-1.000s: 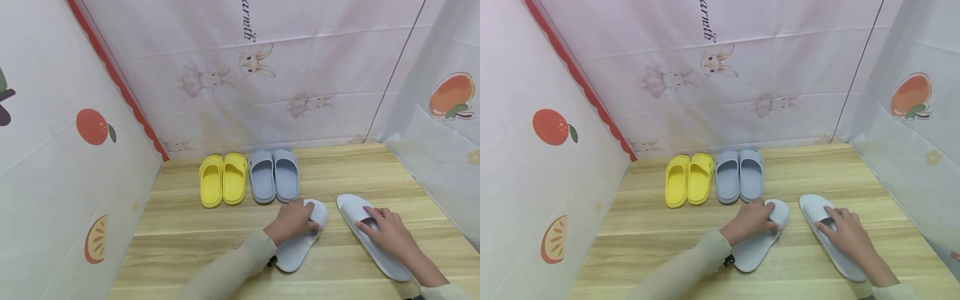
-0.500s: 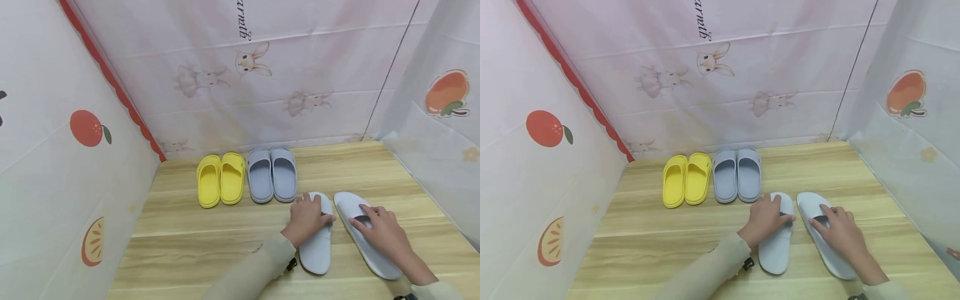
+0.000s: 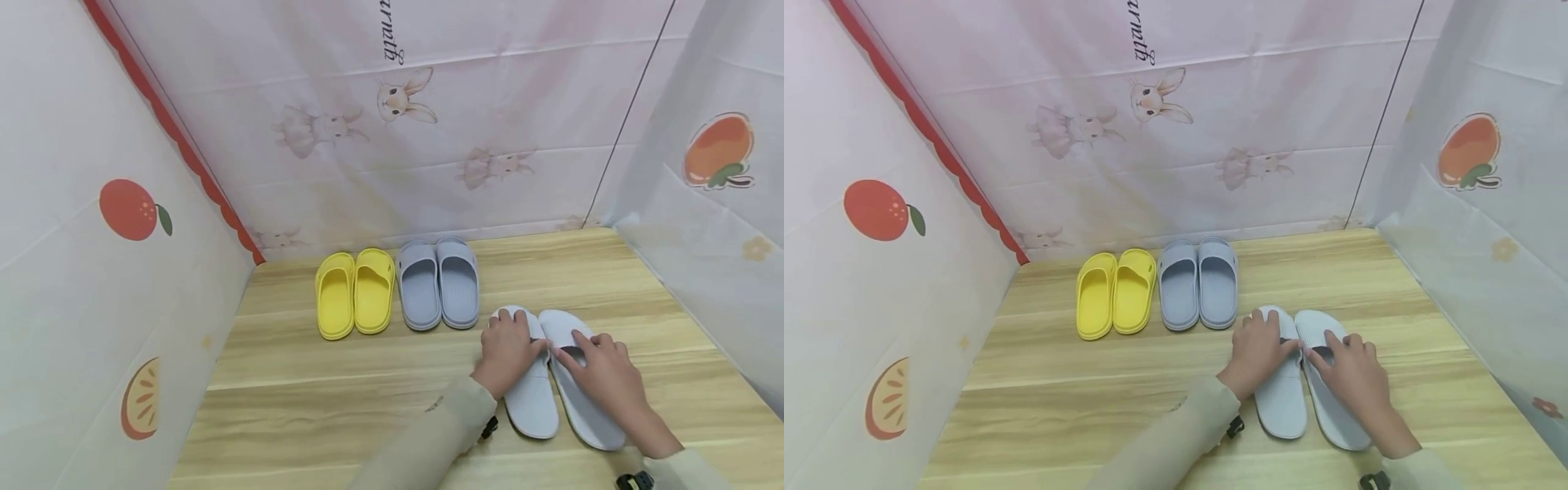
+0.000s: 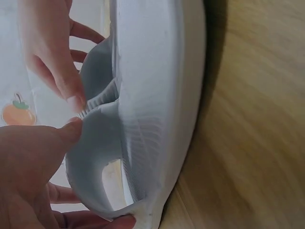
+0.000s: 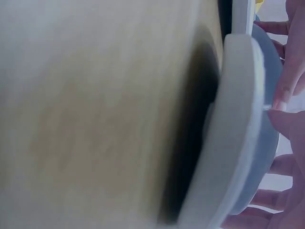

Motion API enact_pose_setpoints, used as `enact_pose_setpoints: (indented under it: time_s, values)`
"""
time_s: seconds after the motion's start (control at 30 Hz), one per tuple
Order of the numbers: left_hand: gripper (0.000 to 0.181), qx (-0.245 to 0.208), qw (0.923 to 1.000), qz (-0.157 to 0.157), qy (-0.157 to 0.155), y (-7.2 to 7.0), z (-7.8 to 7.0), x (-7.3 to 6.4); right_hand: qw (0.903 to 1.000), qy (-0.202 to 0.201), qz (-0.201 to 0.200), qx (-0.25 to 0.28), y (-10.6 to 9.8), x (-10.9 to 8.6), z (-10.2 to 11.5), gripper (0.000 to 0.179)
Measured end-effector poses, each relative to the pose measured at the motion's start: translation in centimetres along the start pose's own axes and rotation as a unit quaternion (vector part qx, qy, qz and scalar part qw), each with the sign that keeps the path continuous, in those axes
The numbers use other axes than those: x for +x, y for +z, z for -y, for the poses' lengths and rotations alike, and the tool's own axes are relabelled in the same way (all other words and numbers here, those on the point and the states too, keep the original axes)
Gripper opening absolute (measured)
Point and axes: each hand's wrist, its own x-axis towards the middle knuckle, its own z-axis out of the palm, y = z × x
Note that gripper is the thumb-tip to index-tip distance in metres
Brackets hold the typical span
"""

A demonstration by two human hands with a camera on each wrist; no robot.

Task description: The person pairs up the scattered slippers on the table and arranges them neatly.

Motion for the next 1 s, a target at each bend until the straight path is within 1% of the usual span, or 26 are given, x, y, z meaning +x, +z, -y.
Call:
enact_pose_setpoints:
  time_s: [0.1, 0.23, 0.27, 0.37, 0.47, 0.5, 0.6, 0.67, 0.73, 0.8, 0.87, 1.0]
  values:
    - [0.062, -0.001, 1.0, -0.008, -0.004, 0.1, -0.2, 0.2, 0.9998, -0.004, -0.02, -0.002, 0.1, -0.1, 0.3, 0.074]
    - [0.063, 0.014, 0.9997, -0.018, -0.003, 0.3, -0.2, 0.3, 0.9992, -0.009, -0.039, -0.002, 0.4, -0.1, 0.6, 0.069]
    - [0.063, 0.014, 0.9998, -0.014, -0.002, 0.2, -0.1, 0.3, 0.9992, -0.01, -0.038, -0.002, 0.4, 0.0, 0.6, 0.069]
    - [0.064, 0.01, 0.9999, 0.005, 0.005, -0.4, 0.4, 0.0, 0.9998, -0.008, -0.017, 0.002, 0.1, -0.1, 0.7, 0.073]
    - [0.066, 0.012, 0.9992, 0.017, 0.034, -1.4, 0.7, -1.2, 0.9997, -0.023, -0.004, 0.001, -0.1, -0.6, 0.7, 0.072]
    - [0.066, 0.024, 0.9983, 0.018, 0.05, -1.7, 0.7, -1.9, 0.9995, -0.033, -0.003, -0.001, -0.1, -0.9, 0.7, 0.07]
    - [0.065, 0.059, 0.9935, 0.021, 0.095, -1.9, 0.6, -3.9, 0.9967, -0.079, -0.017, -0.013, 0.1, -1.7, 0.8, 0.059]
    - [0.068, 0.081, 0.9903, 0.024, 0.11, -1.8, 0.5, -5.0, 0.9939, -0.105, -0.027, -0.015, 0.2, -2.1, 0.8, 0.054]
    - [0.074, 0.088, 0.9897, 0.026, 0.11, -1.5, 0.4, -5.6, 0.9919, -0.122, -0.034, -0.012, 0.4, -2.3, 0.5, 0.052]
    - [0.077, 0.084, 0.9907, 0.021, 0.105, -1.2, 0.3, -5.9, 0.9903, -0.134, -0.037, -0.003, 0.5, -2.3, 0.2, 0.052]
    - [0.078, 0.076, 0.9917, 0.019, 0.102, -0.9, 0.2, -5.9, 0.9894, -0.141, -0.035, 0.006, 0.7, -2.2, 0.0, 0.053]
    - [0.082, 0.065, 0.9925, 0.032, 0.099, -0.3, -0.3, -5.7, 0.9884, -0.148, -0.032, 0.018, 0.8, -2.1, -0.3, 0.051]
